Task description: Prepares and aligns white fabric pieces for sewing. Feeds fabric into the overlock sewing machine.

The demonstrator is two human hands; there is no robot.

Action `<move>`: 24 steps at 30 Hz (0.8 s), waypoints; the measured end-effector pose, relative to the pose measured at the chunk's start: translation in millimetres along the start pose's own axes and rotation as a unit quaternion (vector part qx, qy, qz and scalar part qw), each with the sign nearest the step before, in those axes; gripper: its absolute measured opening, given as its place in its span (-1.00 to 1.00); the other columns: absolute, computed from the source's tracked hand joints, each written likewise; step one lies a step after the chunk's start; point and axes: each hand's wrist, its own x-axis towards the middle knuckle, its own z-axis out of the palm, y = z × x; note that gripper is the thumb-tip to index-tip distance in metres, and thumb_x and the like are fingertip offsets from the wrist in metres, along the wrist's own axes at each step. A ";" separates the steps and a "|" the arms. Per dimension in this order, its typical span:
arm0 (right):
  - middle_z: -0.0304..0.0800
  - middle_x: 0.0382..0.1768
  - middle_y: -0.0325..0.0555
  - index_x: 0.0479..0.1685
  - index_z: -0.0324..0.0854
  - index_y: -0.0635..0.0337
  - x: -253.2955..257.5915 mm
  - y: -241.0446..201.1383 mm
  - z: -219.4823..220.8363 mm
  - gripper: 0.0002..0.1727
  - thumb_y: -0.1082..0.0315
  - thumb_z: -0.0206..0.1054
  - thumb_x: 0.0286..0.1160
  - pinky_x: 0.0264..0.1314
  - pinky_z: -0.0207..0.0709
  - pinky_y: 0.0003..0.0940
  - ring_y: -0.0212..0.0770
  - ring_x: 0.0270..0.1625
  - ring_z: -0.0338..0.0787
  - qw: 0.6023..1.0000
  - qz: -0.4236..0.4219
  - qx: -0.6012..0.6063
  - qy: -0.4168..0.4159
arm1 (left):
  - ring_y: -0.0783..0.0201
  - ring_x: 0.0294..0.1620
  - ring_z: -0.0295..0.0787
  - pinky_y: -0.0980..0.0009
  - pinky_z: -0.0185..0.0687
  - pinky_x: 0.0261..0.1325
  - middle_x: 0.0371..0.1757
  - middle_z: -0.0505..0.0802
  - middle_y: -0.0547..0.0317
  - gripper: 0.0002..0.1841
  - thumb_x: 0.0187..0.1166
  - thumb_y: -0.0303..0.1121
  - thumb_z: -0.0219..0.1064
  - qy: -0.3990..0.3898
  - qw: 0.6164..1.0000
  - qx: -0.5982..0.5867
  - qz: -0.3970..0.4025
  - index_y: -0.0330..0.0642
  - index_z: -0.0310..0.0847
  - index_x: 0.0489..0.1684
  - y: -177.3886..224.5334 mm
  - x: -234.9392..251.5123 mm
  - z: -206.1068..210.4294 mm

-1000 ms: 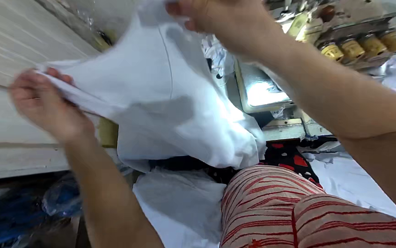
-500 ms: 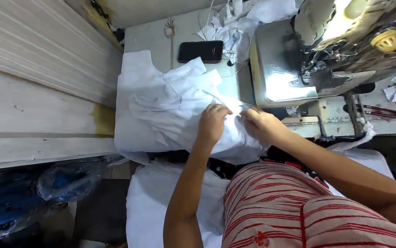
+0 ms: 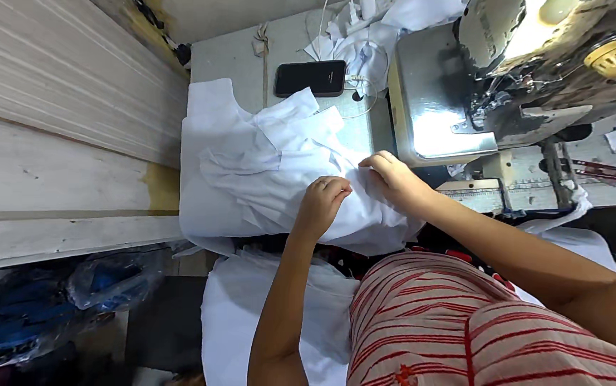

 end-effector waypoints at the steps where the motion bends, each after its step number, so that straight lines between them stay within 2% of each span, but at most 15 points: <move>1: 0.69 0.15 0.41 0.15 0.63 0.51 7.7 -0.8 5.1 -0.73 0.66 0.15 0.57 0.26 0.65 0.10 0.29 0.18 0.78 1.000 0.009 0.001 0.005 | 0.02 0.20 0.82 0.05 0.64 0.36 0.02 0.90 -0.04 -0.86 0.60 -0.50 0.31 0.002 1.000 0.004 0.005 -0.31 0.82 -0.17 0.4 3.2 7.3; 3: 0.64 0.17 0.50 0.20 0.57 0.56 18.5 -5.7 10.5 -0.67 0.74 0.20 0.46 0.27 0.63 0.13 0.38 0.19 0.75 0.999 0.032 -0.010 0.012 | -0.03 0.21 0.83 0.02 0.67 0.34 0.04 0.90 -0.09 -0.86 0.53 -0.55 0.34 0.002 1.000 0.025 -0.010 -0.31 0.84 -0.16 3.3 12.7 23.9; 4: 0.62 0.22 0.50 0.27 0.54 0.55 20.1 -11.1 8.9 -0.61 0.75 0.24 0.43 0.27 0.64 0.12 0.37 0.19 0.75 0.999 0.046 -0.023 0.004 | -0.08 0.28 0.81 -0.03 0.66 0.37 0.12 0.88 -0.15 -0.84 0.49 -0.56 0.36 -0.014 0.998 0.044 -0.036 -0.32 0.84 -0.10 5.8 17.9 30.4; 6: 0.59 0.30 0.42 0.42 0.47 0.45 16.6 -27.2 -2.7 -0.58 0.69 0.18 0.56 0.20 0.69 0.07 0.28 0.15 0.80 0.997 0.066 -0.045 -0.020 | -0.14 0.37 0.72 -0.10 0.59 0.41 0.28 0.81 -0.16 -0.78 0.48 -0.51 0.42 -0.060 0.992 0.068 -0.090 -0.27 0.83 0.04 10.9 29.0 36.2; 7: 0.61 0.29 0.37 0.43 0.47 0.41 12.4 -33.1 -9.3 -0.60 0.66 0.13 0.63 0.17 0.71 0.06 0.23 0.11 0.81 0.997 0.060 -0.046 -0.021 | -0.14 0.28 0.75 -0.08 0.63 0.33 0.21 0.83 -0.15 -0.82 0.50 -0.47 0.44 -0.059 0.991 0.073 -0.092 -0.25 0.86 -0.02 10.5 33.1 37.9; 8: 0.63 0.27 0.33 0.42 0.49 0.39 6.8 -36.4 -16.0 -0.61 0.64 0.09 0.66 0.15 0.71 0.04 0.19 0.09 0.82 0.998 0.049 -0.044 -0.019 | -0.13 0.20 0.79 -0.06 0.66 0.28 0.13 0.85 -0.13 -0.87 0.52 -0.46 0.44 -0.053 0.992 0.070 -0.089 -0.25 0.87 -0.10 9.9 35.8 38.0; 10: 0.69 0.18 0.30 0.32 0.56 0.41 -3.7 -36.0 -28.6 -0.66 0.62 0.07 0.65 0.13 0.71 0.03 0.15 0.06 0.82 0.999 0.017 -0.039 -0.009 | -0.08 0.21 0.80 -0.01 0.66 0.32 0.11 0.85 -0.12 -0.89 0.58 -0.49 0.39 -0.048 0.995 0.038 -0.077 -0.29 0.84 -0.15 6.5 36.8 33.2; 13: 0.75 -0.07 0.14 0.14 0.68 0.39 -17.0 -26.4 -41.7 -0.71 0.57 0.11 0.59 -0.10 0.72 -0.18 -0.09 -0.22 0.77 0.999 -0.031 -0.018 0.030 | 0.03 0.26 0.77 0.09 0.61 0.40 0.13 0.86 -0.08 -0.85 0.61 -0.49 0.32 -0.003 0.997 -0.059 -0.039 -0.33 0.82 -0.17 -1.5 27.8 16.4; 15: 0.75 -0.17 0.06 0.07 0.70 0.37 -23.7 -22.9 -44.1 -0.72 0.55 0.11 0.58 -0.18 0.72 -0.32 -0.21 -0.31 0.75 0.998 -0.035 -0.005 0.048 | 0.14 0.21 0.80 0.16 0.61 0.39 0.06 0.89 0.01 -0.83 0.64 -0.45 0.28 0.002 0.997 -0.073 -0.019 -0.30 0.81 -0.15 0.7 16.4 -1.4; 16: 0.75 -0.18 0.06 0.05 0.71 0.38 -24.9 -22.0 -42.8 -0.73 0.57 0.12 0.55 -0.18 0.71 -0.32 -0.21 -0.31 0.74 0.998 -0.033 0.000 0.050 | 0.18 0.12 0.81 0.21 0.65 0.33 -0.03 0.90 0.05 -0.83 0.66 -0.45 0.26 -0.005 0.997 -0.069 -0.019 -0.28 0.80 -0.13 3.9 9.9 -10.2; 18: 0.78 -0.15 0.12 0.03 0.72 0.39 -22.8 -19.3 -33.8 -0.74 0.61 0.17 0.50 -0.12 0.73 -0.21 -0.11 -0.26 0.78 0.999 -0.030 0.004 0.037 | 0.25 -0.06 0.79 0.31 0.67 0.16 -0.18 0.87 0.10 -0.83 0.65 -0.45 0.26 -0.017 0.997 -0.068 -0.026 -0.27 0.80 -0.15 7.5 -2.7 -20.7; 20: 0.79 -0.03 0.21 0.08 0.72 0.41 -14.9 -14.0 -19.8 -0.76 0.62 0.21 0.54 0.01 0.76 -0.05 0.03 -0.14 0.84 1.000 -0.024 0.000 0.004 | 0.24 -0.03 0.80 0.31 0.68 0.19 -0.17 0.88 0.10 -0.85 0.63 -0.47 0.29 -0.026 0.997 -0.065 -0.037 -0.26 0.82 -0.14 5.8 -11.9 -21.5; 22: 0.77 0.10 0.30 0.10 0.70 0.43 -0.7 -6.5 -4.7 -0.75 0.63 0.21 0.56 0.20 0.71 0.05 0.18 0.08 0.84 0.999 -0.030 -0.008 -0.012 | 0.17 0.03 0.82 0.23 0.69 0.22 -0.11 0.89 0.06 -0.85 0.60 -0.51 0.31 -0.037 0.997 -0.045 -0.058 -0.26 0.81 -0.06 2.7 -16.5 -18.3; 24: 0.76 0.10 0.39 0.08 0.70 0.49 16.0 4.2 10.4 -0.75 0.64 0.22 0.52 0.30 0.64 0.13 0.30 0.18 0.80 0.999 -0.039 -0.007 -0.003 | 0.12 0.05 0.83 0.17 0.71 0.23 -0.04 0.88 -0.01 -0.80 0.57 -0.57 0.32 -0.044 0.995 -0.034 -0.084 -0.29 0.80 0.03 2.0 -18.0 -14.7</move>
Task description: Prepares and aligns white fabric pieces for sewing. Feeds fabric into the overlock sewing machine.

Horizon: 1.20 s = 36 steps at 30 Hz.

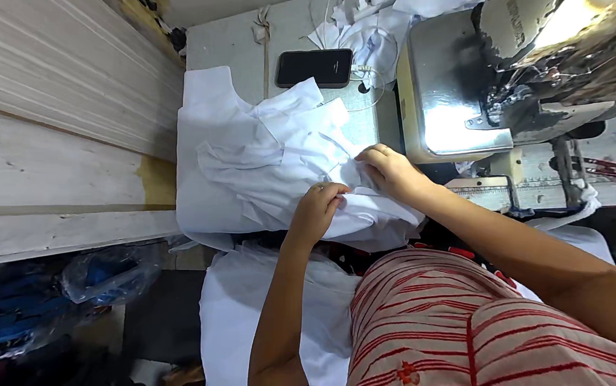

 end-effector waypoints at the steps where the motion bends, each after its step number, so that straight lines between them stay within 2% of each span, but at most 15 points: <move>1: 0.76 0.07 0.43 0.06 0.70 0.51 6.8 6.1 6.1 -0.76 0.63 0.27 0.49 0.29 0.63 0.15 0.34 0.16 0.79 1.000 0.001 0.001 0.007 | 0.10 0.05 0.83 0.16 0.72 0.21 -0.01 0.87 -0.05 -0.78 0.55 -0.59 0.32 0.000 1.000 -0.002 -0.012 -0.31 0.78 0.08 0.3 0.3 1.1; 4: 0.73 -0.08 0.45 -0.13 0.74 0.56 17.1 13.0 14.7 -0.85 0.62 0.36 0.42 0.16 0.64 0.12 0.35 0.02 0.79 0.999 0.016 0.007 0.047 | 0.13 -0.03 0.84 0.21 0.78 0.11 0.03 0.85 -0.07 -0.76 0.55 -0.56 0.35 0.020 1.000 -0.003 -0.021 -0.31 0.75 0.14 -0.6 -0.6 2.1; 8: 0.77 -0.15 0.37 -0.20 0.76 0.51 13.4 10.3 13.7 -0.85 0.58 0.29 0.52 0.11 0.66 0.08 0.28 -0.04 0.82 0.998 0.009 0.021 0.066 | 0.13 0.00 0.85 0.20 0.76 0.09 -0.07 0.88 0.00 -0.89 0.52 -0.49 0.42 0.068 0.997 0.048 -0.001 -0.21 0.87 -0.17 1.1 -3.2 -1.5; 10: 0.80 -0.17 0.26 -0.15 0.76 0.44 7.1 3.3 6.9 -0.83 0.52 0.26 0.57 0.04 0.69 -0.03 0.13 -0.11 0.83 0.997 -0.002 0.028 0.066 | 0.13 0.05 0.85 0.22 0.75 0.16 -0.08 0.90 0.02 -0.93 0.46 -0.52 0.45 0.097 0.993 0.062 0.022 -0.21 0.88 -0.27 2.2 -3.8 -2.8; 13: 0.74 -0.30 0.04 -0.07 0.76 0.37 -2.3 -14.1 -9.8 -0.78 0.43 0.23 0.62 -0.35 0.57 -0.41 -0.29 -0.46 0.63 0.994 0.019 0.093 0.063 | 0.12 0.07 0.85 0.22 0.71 0.21 -0.09 0.91 0.02 -0.97 0.38 -0.54 0.48 0.117 0.990 0.057 0.051 -0.25 0.84 -0.37 1.2 -6.9 -4.4; 15: 0.73 -0.41 -0.12 -0.04 0.71 0.35 -5.0 -22.8 -21.8 -0.78 0.37 0.22 0.69 -0.54 0.56 -0.58 -0.50 -0.63 0.59 0.982 0.066 0.173 0.046 | 0.14 0.06 0.84 0.20 0.68 0.22 -0.10 0.92 0.05 -0.95 0.41 -0.49 0.49 0.090 0.994 0.036 0.042 -0.25 0.85 -0.31 -1.0 -9.5 -8.2; 18: 0.70 -0.57 -0.31 -0.10 0.66 0.23 -5.2 -27.7 -30.0 -0.83 0.34 0.22 0.70 -0.69 0.52 -0.61 -0.54 -0.74 0.57 0.948 0.139 0.287 0.021 | 0.24 -0.04 0.80 0.23 0.66 0.19 -0.19 0.90 0.16 -0.89 0.51 -0.41 0.46 0.042 0.999 0.000 0.006 -0.21 0.84 -0.14 -1.7 -9.2 -10.5; 20: 0.69 -0.60 -0.34 -0.16 0.65 0.17 -4.3 -28.5 -31.3 -0.86 0.36 0.21 0.66 -0.72 0.52 -0.59 -0.52 -0.75 0.58 0.927 0.167 0.336 0.006 | 0.21 -0.04 0.80 0.18 0.66 0.20 -0.19 0.90 0.16 -0.86 0.48 -0.42 0.48 0.009 1.000 -0.002 -0.019 -0.18 0.86 -0.09 0.5 -6.7 -11.2; 23: 0.66 -0.64 -0.35 -0.25 0.63 0.14 -3.7 -32.4 -33.7 -0.86 0.40 0.17 0.62 -0.75 0.50 -0.59 -0.51 -0.78 0.55 0.904 0.192 0.382 -0.005 | 0.12 0.08 0.80 0.09 0.65 0.22 -0.14 0.90 0.12 -0.93 0.46 -0.45 0.49 -0.023 0.999 0.010 -0.034 -0.13 0.90 -0.23 2.9 -3.9 -13.1; 26: 0.66 -0.64 -0.38 -0.28 0.61 0.12 -4.3 -36.4 -37.7 -0.87 0.44 0.18 0.62 -0.76 0.51 -0.61 -0.52 -0.79 0.55 0.886 0.189 0.423 -0.003 | 0.17 0.15 0.78 0.13 0.62 0.29 -0.09 0.92 0.17 -0.95 0.38 -0.43 0.56 -0.023 0.999 -0.024 -0.033 -0.13 0.91 -0.30 7.3 -1.8 -25.8; 28: 0.74 -0.56 -0.35 -0.21 0.64 0.15 -7.0 -40.4 -42.3 -0.91 0.45 0.24 0.64 -0.70 0.59 -0.59 -0.50 -0.71 0.65 0.889 0.171 0.425 -0.010 | 0.21 0.18 0.78 0.15 0.57 0.34 -0.07 0.94 0.19 -0.94 0.37 -0.41 0.57 -0.010 0.999 -0.044 -0.014 -0.14 0.92 -0.31 9.1 1.5 -37.9; 31: 0.85 -0.44 -0.31 -0.17 0.66 0.16 -10.0 -48.7 -48.9 -0.94 0.47 0.30 0.63 -0.51 0.75 -0.53 -0.44 -0.51 0.84 0.894 0.164 0.416 -0.025 | 0.18 0.30 0.78 0.16 0.53 0.50 -0.04 0.95 0.14 -0.87 0.52 -0.36 0.45 -0.004 0.998 -0.051 0.028 -0.22 0.89 -0.28 17.8 10.2 -54.7; 32: 0.86 -0.41 -0.28 -0.16 0.66 0.16 -10.8 -50.5 -50.1 -0.94 0.46 0.29 0.65 -0.45 0.79 -0.51 -0.42 -0.45 0.87 0.899 0.159 0.408 -0.024 | 0.20 0.29 0.78 0.20 0.56 0.48 -0.05 0.93 0.11 -0.84 0.58 -0.36 0.39 -0.006 0.997 -0.057 0.042 -0.25 0.85 -0.25 23.8 13.9 -58.1; 34: 0.85 -0.36 -0.28 -0.12 0.62 0.16 -12.0 -54.1 -52.7 -0.93 0.42 0.24 0.70 -0.35 0.82 -0.50 -0.41 -0.37 0.90 0.911 0.142 0.386 -0.015 | 0.31 0.13 0.79 0.37 0.65 0.31 -0.09 0.88 0.09 -0.83 0.63 -0.41 0.30 -0.007 0.993 -0.091 0.078 -0.32 0.77 -0.22 37.3 22.3 -59.1; 36: 0.82 -0.35 -0.31 -0.09 0.61 0.18 -13.6 -58.4 -55.5 -0.92 0.42 0.21 0.72 -0.29 0.83 -0.52 -0.45 -0.35 0.89 0.928 0.096 0.360 0.006 | 0.37 0.06 0.77 0.46 0.68 0.20 -0.04 0.83 0.05 -0.87 0.61 -0.46 0.31 0.010 0.985 -0.136 0.102 -0.35 0.75 -0.22 47.9 30.0 -53.8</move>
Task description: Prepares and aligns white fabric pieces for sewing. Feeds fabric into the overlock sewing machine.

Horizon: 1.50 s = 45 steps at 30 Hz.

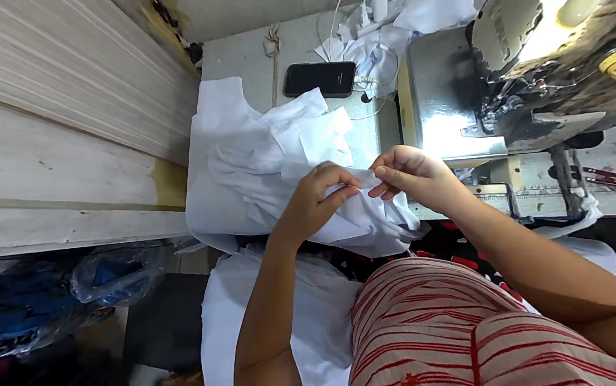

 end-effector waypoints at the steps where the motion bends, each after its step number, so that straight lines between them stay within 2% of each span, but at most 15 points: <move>1: 0.81 -0.34 -0.32 -0.08 0.63 0.21 -1.7 -1.3 0.3 -0.91 0.45 0.22 0.70 -0.28 0.83 -0.54 -0.47 -0.35 0.88 0.999 -0.036 -0.018 0.000 | 0.41 0.04 0.75 0.53 0.71 0.15 0.06 0.77 0.02 -0.88 0.61 -0.47 0.34 0.005 1.000 -0.009 0.004 -0.34 0.74 -0.24 1.2 3.9 3.8; 3: 0.83 -0.32 -0.31 -0.08 0.67 0.25 -4.5 -0.8 -0.1 -0.88 0.46 0.23 0.67 -0.26 0.81 -0.58 -0.50 -0.34 0.86 0.993 -0.102 -0.060 -0.005 | 0.45 0.03 0.75 0.59 0.71 0.07 0.25 0.73 -0.06 -0.88 0.62 -0.46 0.34 -0.007 1.000 -0.006 0.000 -0.33 0.69 -0.29 0.5 10.2 7.9; 7: 0.77 -0.35 -0.33 0.00 0.58 0.25 -7.5 -0.3 -1.6 -0.85 0.37 0.15 0.75 -0.28 0.80 -0.57 -0.51 -0.35 0.84 0.992 -0.098 -0.074 -0.001 | 0.47 -0.23 0.72 0.59 0.68 -0.07 -0.23 0.79 0.11 -0.92 0.62 -0.51 0.32 -0.028 1.000 -0.003 0.003 -0.36 0.70 -0.20 4.8 16.0 6.9; 11: 0.66 -0.46 -0.36 0.28 0.48 0.30 -7.4 7.5 -2.7 -0.58 0.28 0.37 0.53 -0.37 0.68 -0.61 -0.54 -0.47 0.71 0.996 -0.064 -0.050 -0.028 | 0.47 -0.22 0.71 0.61 0.66 -0.03 -0.25 0.79 0.14 -0.94 0.59 -0.51 0.36 -0.009 0.999 0.045 0.006 -0.33 0.73 -0.21 15.4 16.2 6.1; 15: 0.79 -0.44 -0.35 -0.07 0.64 0.17 -7.5 4.3 -4.7 -0.90 0.35 0.34 0.63 -0.54 0.61 -0.66 -0.56 -0.55 0.72 0.998 -0.013 -0.055 -0.032 | 0.49 -0.32 0.71 0.63 0.66 -0.15 -0.31 0.80 0.13 -0.83 0.52 -0.51 0.44 0.027 0.997 0.070 -0.007 -0.36 0.71 -0.02 18.1 14.6 10.8; 18: 0.84 -0.38 -0.32 -0.07 0.65 0.17 -7.8 -0.1 -5.6 -0.94 0.39 0.32 0.65 -0.62 0.62 -0.66 -0.53 -0.58 0.74 0.999 0.010 -0.024 -0.032 | 0.47 -0.37 0.67 0.63 0.61 -0.20 -0.34 0.80 0.12 -0.73 0.51 -0.47 0.46 0.040 0.994 0.094 -0.042 -0.37 0.75 0.13 18.4 13.5 13.3; 22: 0.75 -0.33 -0.30 0.02 0.50 0.23 -8.8 7.3 2.9 -0.83 0.46 0.34 0.57 -0.36 0.72 -0.62 -0.52 -0.38 0.79 0.994 -0.090 -0.054 0.009 | 0.49 -0.35 0.69 0.65 0.61 -0.22 -0.34 0.80 0.15 -0.91 0.48 -0.45 0.51 0.060 0.988 0.119 -0.074 -0.28 0.79 -0.24 22.2 13.8 14.1; 25: 0.73 -0.16 -0.14 -0.01 0.53 0.31 -10.5 22.3 6.4 -0.73 0.32 0.42 0.50 -0.10 0.71 -0.56 -0.47 -0.15 0.76 0.968 -0.208 -0.133 0.040 | 0.48 -0.36 0.69 0.65 0.65 -0.23 -0.29 0.76 0.11 -0.87 0.49 -0.46 0.49 0.062 0.989 0.108 -0.076 -0.31 0.69 -0.19 23.5 14.7 13.7; 27: 0.74 -0.08 0.00 -0.01 0.58 0.34 -13.4 31.6 9.1 -0.63 0.23 0.51 0.43 0.01 0.67 -0.49 -0.35 -0.05 0.74 0.953 -0.232 -0.188 0.043 | 0.47 -0.31 0.68 0.64 0.62 -0.18 -0.26 0.77 0.12 -0.91 0.53 -0.47 0.45 0.055 0.990 0.107 -0.069 -0.30 0.74 -0.15 24.0 14.8 14.5; 29: 0.74 -0.07 0.06 0.04 0.58 0.38 -16.5 38.9 13.1 -0.60 0.27 0.53 0.41 -0.01 0.69 -0.43 -0.30 -0.11 0.76 0.956 -0.211 -0.200 0.040 | 0.47 -0.29 0.66 0.64 0.56 -0.15 -0.27 0.80 0.15 -0.92 0.55 -0.46 0.43 0.053 0.989 0.126 -0.055 -0.28 0.79 -0.17 23.5 14.8 15.4; 31: 0.74 -0.17 0.03 0.10 0.56 0.39 -19.5 42.2 16.3 -0.63 0.36 0.48 0.43 -0.17 0.68 -0.46 -0.35 -0.30 0.72 0.967 -0.178 -0.181 0.033 | 0.47 -0.29 0.67 0.66 0.56 -0.15 -0.30 0.80 0.14 -0.92 0.54 -0.44 0.44 0.059 0.986 0.148 -0.039 -0.29 0.78 -0.22 23.8 15.0 15.2; 33: 0.72 -0.35 -0.09 0.03 0.56 0.35 -23.2 41.7 16.8 -0.72 0.36 0.42 0.48 -0.41 0.60 -0.57 -0.47 -0.52 0.63 0.978 -0.148 -0.144 0.017 | 0.49 -0.36 0.61 0.67 0.50 -0.23 -0.38 0.75 0.17 -0.88 0.54 -0.41 0.45 0.066 0.984 0.165 -0.031 -0.29 0.75 -0.29 24.8 15.3 14.4; 35: 0.70 -0.44 -0.22 -0.06 0.58 0.30 -27.9 39.5 13.5 -0.77 0.30 0.40 0.56 -0.50 0.50 -0.69 -0.59 -0.58 0.55 0.987 -0.129 -0.096 -0.011 | 0.50 -0.39 0.58 0.67 0.47 -0.28 -0.41 0.71 0.20 -0.86 0.55 -0.37 0.45 0.067 0.982 0.178 -0.022 -0.26 0.73 -0.34 25.4 15.4 13.0; 41: 0.66 -0.34 -0.27 -0.25 0.71 0.30 -44.3 49.6 0.7 -0.74 0.27 0.29 0.64 -0.35 0.43 -0.79 -0.67 -0.41 0.53 0.990 -0.123 -0.066 -0.025 | 0.45 -0.28 0.65 0.63 0.53 -0.14 -0.34 0.76 0.15 -0.83 0.66 -0.37 0.35 0.080 0.976 0.201 0.026 -0.28 0.78 -0.24 28.7 19.8 13.5; 45: 0.75 -0.30 -0.16 -0.22 0.77 0.34 -62.8 60.0 -2.1 -0.65 0.23 0.21 0.72 -0.08 0.55 -0.65 -0.57 -0.20 0.66 0.989 -0.115 -0.087 -0.039 | 0.25 -0.06 0.70 0.33 0.48 0.15 -0.24 0.84 0.06 -0.81 0.69 -0.36 0.32 0.121 0.962 0.232 0.076 -0.31 0.76 -0.21 40.4 27.6 3.6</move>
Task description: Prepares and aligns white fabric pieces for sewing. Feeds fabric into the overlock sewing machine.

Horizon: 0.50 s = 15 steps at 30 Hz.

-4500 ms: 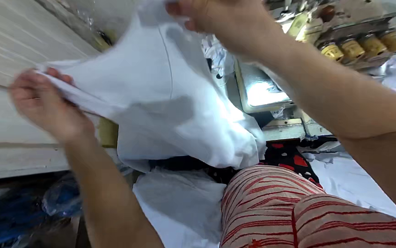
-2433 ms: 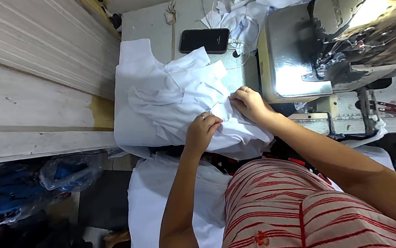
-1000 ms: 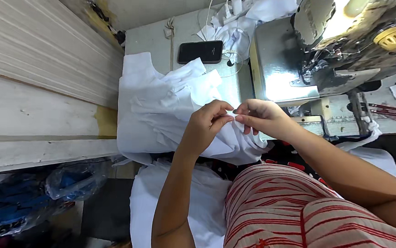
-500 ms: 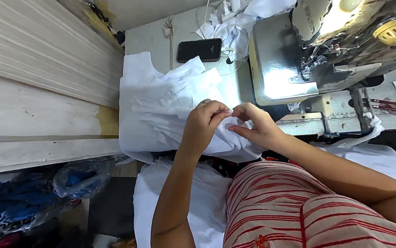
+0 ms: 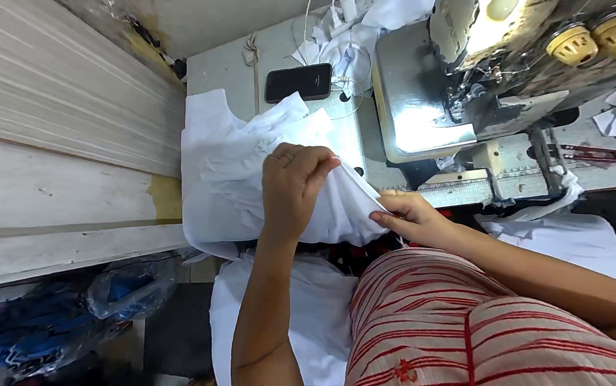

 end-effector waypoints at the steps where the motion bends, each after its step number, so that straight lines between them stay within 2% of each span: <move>1: 0.76 -0.27 -0.12 -0.20 0.77 0.35 -5.5 1.2 0.2 -0.64 0.22 0.19 0.74 -0.05 0.55 -0.64 -0.55 -0.17 0.67 1.000 0.002 -0.008 -0.006 | 0.30 0.00 0.72 0.38 0.51 0.21 -0.19 0.84 0.07 -0.80 0.71 -0.36 0.30 0.009 1.000 -0.008 0.001 -0.32 0.74 -0.19 1.8 2.7 -5.0; 3: 0.74 -0.24 -0.06 -0.16 0.76 0.36 -16.2 4.8 -0.4 -0.63 0.21 0.19 0.75 -0.02 0.51 -0.64 -0.51 -0.14 0.66 1.000 0.004 -0.024 -0.013 | 0.51 -0.04 0.70 0.59 0.58 0.13 -0.16 0.77 0.16 -0.77 0.78 -0.33 0.22 0.022 0.999 -0.036 -0.011 -0.34 0.69 -0.12 4.4 7.2 -15.9; 6: 0.79 -0.17 0.03 -0.14 0.77 0.40 -31.4 8.7 -12.3 -0.65 0.27 0.18 0.73 0.10 0.53 -0.57 -0.42 -0.06 0.70 0.999 0.023 -0.032 -0.020 | 0.67 -0.13 0.63 0.69 0.55 0.02 -0.17 0.72 0.29 -0.76 0.81 -0.30 0.18 0.070 0.996 -0.043 -0.018 -0.33 0.64 -0.05 5.9 12.2 -33.7; 7: 0.78 -0.16 -0.03 -0.13 0.76 0.40 -33.8 3.5 -22.3 -0.66 0.29 0.16 0.73 0.10 0.54 -0.59 -0.47 -0.06 0.69 0.999 0.039 -0.010 -0.013 | 0.73 -0.14 0.62 0.73 0.55 0.02 -0.16 0.71 0.38 -0.77 0.81 -0.28 0.18 0.090 0.995 -0.039 -0.014 -0.28 0.63 -0.04 6.6 13.3 -40.3; 8: 0.77 -0.20 -0.20 -0.15 0.75 0.31 -34.7 -7.0 -35.4 -0.68 0.28 0.13 0.74 0.05 0.54 -0.65 -0.59 -0.09 0.67 0.998 0.055 0.023 0.005 | 0.78 -0.14 0.61 0.75 0.55 0.01 -0.16 0.71 0.47 -0.79 0.81 -0.27 0.19 0.114 0.993 -0.042 -0.010 -0.24 0.64 -0.03 7.2 13.6 -46.2; 10: 0.73 -0.29 -0.56 -0.18 0.71 -0.05 -33.6 -48.0 -68.0 -0.74 0.15 0.13 0.77 -0.12 0.55 -0.75 -0.75 -0.21 0.65 0.994 0.057 0.088 0.034 | 0.82 -0.11 0.64 0.75 0.59 0.02 -0.13 0.74 0.64 -0.86 0.80 -0.28 0.19 0.167 0.984 -0.060 -0.021 -0.08 0.64 -0.01 6.4 11.0 -54.5; 11: 0.73 -0.30 -0.64 -0.16 0.71 -0.14 -32.5 -73.8 -82.6 -0.75 0.08 0.15 0.78 -0.18 0.55 -0.81 -0.80 -0.24 0.65 0.994 0.023 0.105 0.031 | 0.82 -0.11 0.65 0.74 0.60 0.02 -0.12 0.74 0.72 -0.88 0.80 -0.26 0.19 0.191 0.978 -0.075 -0.043 0.02 0.63 0.01 5.3 7.8 -55.7; 12: 0.69 -0.30 -0.64 -0.17 0.69 -0.12 -31.1 -98.2 -92.1 -0.76 0.06 0.18 0.78 -0.19 0.52 -0.87 -0.82 -0.22 0.63 0.993 -0.029 0.110 0.013 | 0.82 -0.13 0.68 0.75 0.62 0.00 -0.14 0.76 0.80 -0.91 0.79 -0.23 0.20 0.207 0.971 -0.098 -0.075 0.13 0.63 0.01 3.7 3.5 -54.6; 13: 0.66 -0.31 -0.61 -0.18 0.66 -0.06 -29.0 -115.9 -95.9 -0.78 0.08 0.23 0.75 -0.19 0.47 -0.90 -0.83 -0.22 0.60 0.991 -0.076 0.110 -0.015 | 0.83 -0.16 0.68 0.75 0.62 -0.04 -0.18 0.76 0.84 -0.92 0.79 -0.24 0.21 0.211 0.964 -0.114 -0.116 0.17 0.62 -0.01 2.3 -2.9 -51.8; 15: 0.52 -0.46 -0.49 -0.27 0.56 0.08 -21.3 -130.3 -89.5 -0.75 0.11 0.36 0.64 -0.36 0.29 -0.92 -0.80 -0.39 0.45 0.984 -0.119 0.113 -0.077 | 0.84 -0.30 0.64 0.77 0.57 -0.18 -0.32 0.71 0.85 -0.91 0.80 -0.31 0.15 0.198 0.950 -0.131 -0.205 0.13 0.58 -0.04 -0.3 -17.9 -46.5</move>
